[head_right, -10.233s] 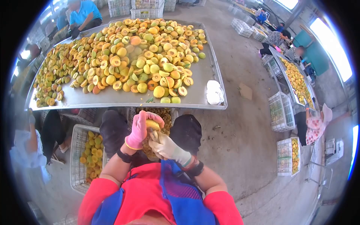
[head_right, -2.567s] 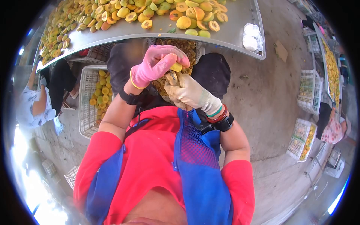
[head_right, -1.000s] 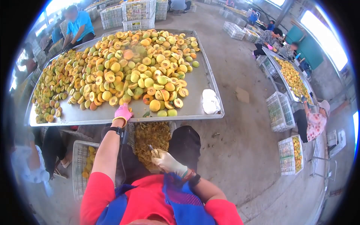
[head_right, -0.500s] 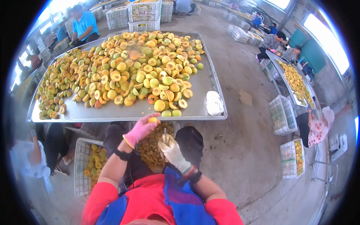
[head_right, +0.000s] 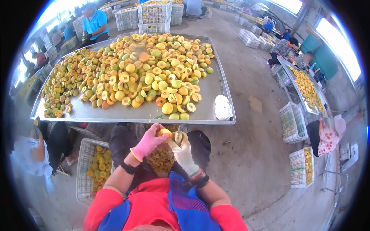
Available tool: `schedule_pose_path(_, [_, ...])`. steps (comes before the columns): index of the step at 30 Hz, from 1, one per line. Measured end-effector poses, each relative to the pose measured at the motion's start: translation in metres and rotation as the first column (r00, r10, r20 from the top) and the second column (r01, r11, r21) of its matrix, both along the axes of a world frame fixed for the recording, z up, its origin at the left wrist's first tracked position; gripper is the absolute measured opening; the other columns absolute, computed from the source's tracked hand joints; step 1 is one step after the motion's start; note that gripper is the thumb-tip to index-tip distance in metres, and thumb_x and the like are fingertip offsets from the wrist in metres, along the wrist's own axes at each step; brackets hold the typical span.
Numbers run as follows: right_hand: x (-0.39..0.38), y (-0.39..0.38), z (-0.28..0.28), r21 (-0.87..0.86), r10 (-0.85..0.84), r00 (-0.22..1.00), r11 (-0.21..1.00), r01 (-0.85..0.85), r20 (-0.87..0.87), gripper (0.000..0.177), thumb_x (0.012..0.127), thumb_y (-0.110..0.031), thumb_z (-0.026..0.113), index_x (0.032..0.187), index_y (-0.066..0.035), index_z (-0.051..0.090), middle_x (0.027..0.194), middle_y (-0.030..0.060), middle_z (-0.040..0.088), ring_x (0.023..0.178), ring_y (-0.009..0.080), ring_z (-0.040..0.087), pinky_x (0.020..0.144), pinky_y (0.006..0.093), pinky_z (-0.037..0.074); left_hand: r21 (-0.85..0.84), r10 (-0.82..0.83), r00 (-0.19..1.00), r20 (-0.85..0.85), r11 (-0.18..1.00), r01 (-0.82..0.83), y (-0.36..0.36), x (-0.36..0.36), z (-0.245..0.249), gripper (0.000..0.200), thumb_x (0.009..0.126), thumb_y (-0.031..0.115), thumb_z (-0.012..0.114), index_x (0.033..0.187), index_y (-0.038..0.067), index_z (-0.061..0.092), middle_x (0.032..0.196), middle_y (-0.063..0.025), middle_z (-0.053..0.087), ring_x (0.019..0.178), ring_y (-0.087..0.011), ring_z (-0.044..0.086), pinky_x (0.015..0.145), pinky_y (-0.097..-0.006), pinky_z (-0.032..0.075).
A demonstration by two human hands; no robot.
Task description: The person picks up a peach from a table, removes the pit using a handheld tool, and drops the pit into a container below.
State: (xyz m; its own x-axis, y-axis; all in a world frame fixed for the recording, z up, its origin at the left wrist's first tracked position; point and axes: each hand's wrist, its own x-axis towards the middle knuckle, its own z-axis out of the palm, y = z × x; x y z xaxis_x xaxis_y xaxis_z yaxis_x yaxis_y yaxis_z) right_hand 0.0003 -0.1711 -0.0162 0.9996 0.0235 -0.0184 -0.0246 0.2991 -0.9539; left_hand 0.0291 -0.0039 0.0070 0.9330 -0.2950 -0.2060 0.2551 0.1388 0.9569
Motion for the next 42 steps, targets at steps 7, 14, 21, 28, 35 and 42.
schedule_pose_path(7, [-0.001, -0.004, 0.015, -0.120, 0.012, 1.000, 0.993, -0.010, 0.017, 0.018, 0.092, -0.001, 0.064, 0.107, -0.005, 0.057, 0.078, -0.0040, 0.053, 0.060, 0.0035, 0.047, 0.052, 0.0225, 0.040, -0.186, 0.130, 0.988, 0.080, 0.976, -0.114, 0.002, 0.001, 0.001, 0.052, 0.095, 0.012, 0.068, 0.142, 0.004, 0.048, 0.103, -0.0030, 0.062, 0.081, -0.0094, 0.060, 0.066, -0.0237, 0.053])
schedule_pose_path(14, [-0.008, -0.005, 0.016, -0.596, 0.322, 0.931, 0.787, -0.161, 0.173, 0.014, 0.086, 0.001, 0.065, 0.099, -0.003, 0.063, 0.080, 0.0056, 0.056, 0.058, 0.0165, 0.057, 0.050, 0.0324, 0.047, -0.282, 0.215, 0.974, 0.076, 0.941, -0.186, 0.002, 0.000, 0.013, 0.031, 0.101, 0.032, 0.062, 0.115, 0.007, 0.052, 0.116, -0.0122, 0.067, 0.078, -0.0126, 0.065, 0.056, -0.0227, 0.052])
schedule_pose_path(21, [0.000, -0.004, 0.010, -0.815, 0.457, 0.753, 0.553, 0.175, 0.472, 0.012, 0.084, 0.000, 0.068, 0.095, -0.003, 0.064, 0.086, 0.0115, 0.058, 0.062, 0.0260, 0.064, 0.051, 0.0362, 0.051, -0.034, 0.125, 0.957, 0.261, 0.992, -0.120, -0.006, -0.010, 0.019, 0.064, 0.106, 0.057, 0.028, 0.135, 0.006, 0.054, 0.111, -0.0037, 0.070, 0.078, -0.0038, 0.057, 0.056, -0.0169, 0.041])
schedule_pose_path(28, [-0.010, 0.007, 0.019, -0.595, 0.248, 0.898, 0.804, 0.019, 0.364, 0.015, 0.093, -0.007, 0.064, 0.090, -0.001, 0.051, 0.061, 0.0085, 0.058, 0.052, 0.0154, 0.060, 0.049, 0.0320, 0.047, -0.163, 0.159, 0.868, 0.470, 0.982, -0.092, -0.014, -0.008, -0.001, 0.056, 0.108, 0.047, 0.036, 0.124, -0.002, 0.059, 0.103, -0.0076, 0.067, 0.092, -0.0110, 0.060, 0.085, -0.0261, 0.049])
schedule_pose_path(35, [-0.013, 0.010, 0.022, -0.374, 0.217, 0.972, 0.912, -0.169, 0.088, 0.015, 0.093, -0.007, 0.064, 0.092, -0.001, 0.051, 0.061, 0.0085, 0.058, 0.052, 0.0154, 0.060, 0.049, 0.0329, 0.046, -0.072, 0.183, 0.729, 0.660, 0.981, -0.181, -0.015, -0.006, -0.004, 0.054, 0.109, 0.044, 0.037, 0.117, -0.004, 0.061, 0.097, -0.0092, 0.068, 0.087, -0.0132, 0.062, 0.082, -0.0285, 0.051])
schedule_pose_path(42, [-0.012, 0.005, 0.009, -0.690, 0.279, 0.900, 0.723, 0.032, 0.335, 0.016, 0.092, -0.008, 0.064, 0.093, 0.000, 0.050, 0.063, 0.0144, 0.059, 0.053, 0.0277, 0.063, 0.051, 0.0366, 0.048, -0.011, 0.140, 0.867, 0.479, 0.988, -0.153, -0.013, -0.004, 0.000, 0.058, 0.109, 0.046, 0.035, 0.104, -0.004, 0.064, 0.089, -0.0085, 0.068, 0.079, -0.0152, 0.064, 0.075, -0.0284, 0.051])
